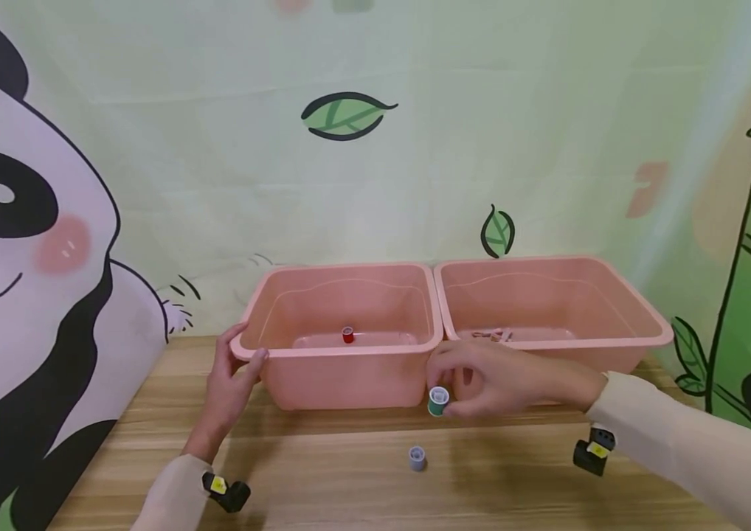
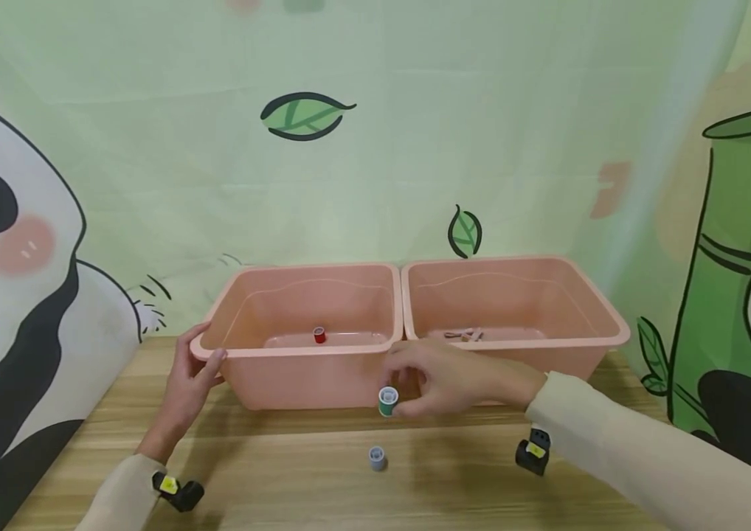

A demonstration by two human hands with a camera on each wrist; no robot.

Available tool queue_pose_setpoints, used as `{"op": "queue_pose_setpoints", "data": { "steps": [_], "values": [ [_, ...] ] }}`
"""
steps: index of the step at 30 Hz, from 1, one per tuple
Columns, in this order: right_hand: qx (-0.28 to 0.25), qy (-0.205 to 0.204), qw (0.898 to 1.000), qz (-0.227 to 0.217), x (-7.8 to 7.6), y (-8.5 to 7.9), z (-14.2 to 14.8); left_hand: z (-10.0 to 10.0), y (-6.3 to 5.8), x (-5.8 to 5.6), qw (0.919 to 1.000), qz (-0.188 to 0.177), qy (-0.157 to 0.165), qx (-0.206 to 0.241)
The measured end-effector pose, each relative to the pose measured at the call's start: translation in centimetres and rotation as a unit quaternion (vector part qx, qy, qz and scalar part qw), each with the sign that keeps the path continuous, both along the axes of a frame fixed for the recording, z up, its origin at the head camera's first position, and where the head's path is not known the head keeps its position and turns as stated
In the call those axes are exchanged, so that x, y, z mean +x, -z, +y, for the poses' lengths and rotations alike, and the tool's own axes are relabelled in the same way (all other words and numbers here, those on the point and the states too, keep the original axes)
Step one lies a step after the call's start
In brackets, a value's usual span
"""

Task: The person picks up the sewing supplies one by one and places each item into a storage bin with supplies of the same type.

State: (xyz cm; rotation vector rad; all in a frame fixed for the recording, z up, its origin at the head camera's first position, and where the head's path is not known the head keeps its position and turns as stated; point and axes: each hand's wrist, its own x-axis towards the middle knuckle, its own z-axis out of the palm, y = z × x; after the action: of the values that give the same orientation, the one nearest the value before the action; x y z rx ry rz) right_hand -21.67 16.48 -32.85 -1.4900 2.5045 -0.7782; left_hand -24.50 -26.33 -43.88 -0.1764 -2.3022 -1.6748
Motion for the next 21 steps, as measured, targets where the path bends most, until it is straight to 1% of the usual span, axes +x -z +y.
{"op": "queue_pose_setpoints", "data": {
  "steps": [3,10,15,18,21],
  "values": [
    [-0.006,-0.007,1.000,-0.002,-0.4,-0.5,-0.4,0.0,-0.1,0.0,1.0000,0.001,0.000,0.003],
    [-0.002,-0.005,0.999,-0.039,-1.3,-2.1,-1.2,0.0,-0.1,0.1,1.0000,-0.005,-0.005,0.002],
    [-0.001,0.007,0.999,-0.051,-2.3,-3.3,-1.6,-0.1,0.0,0.1,1.0000,-0.005,-0.006,-0.003],
    [0.004,0.015,0.999,-0.044,-2.9,-4.1,-1.9,-0.1,0.1,0.0,1.0000,-0.002,-0.004,-0.001],
    [0.019,0.032,0.998,-0.042,-3.5,-4.8,-2.2,-0.1,0.2,-0.1,1.0000,-0.002,-0.002,0.002]
  ]
}}
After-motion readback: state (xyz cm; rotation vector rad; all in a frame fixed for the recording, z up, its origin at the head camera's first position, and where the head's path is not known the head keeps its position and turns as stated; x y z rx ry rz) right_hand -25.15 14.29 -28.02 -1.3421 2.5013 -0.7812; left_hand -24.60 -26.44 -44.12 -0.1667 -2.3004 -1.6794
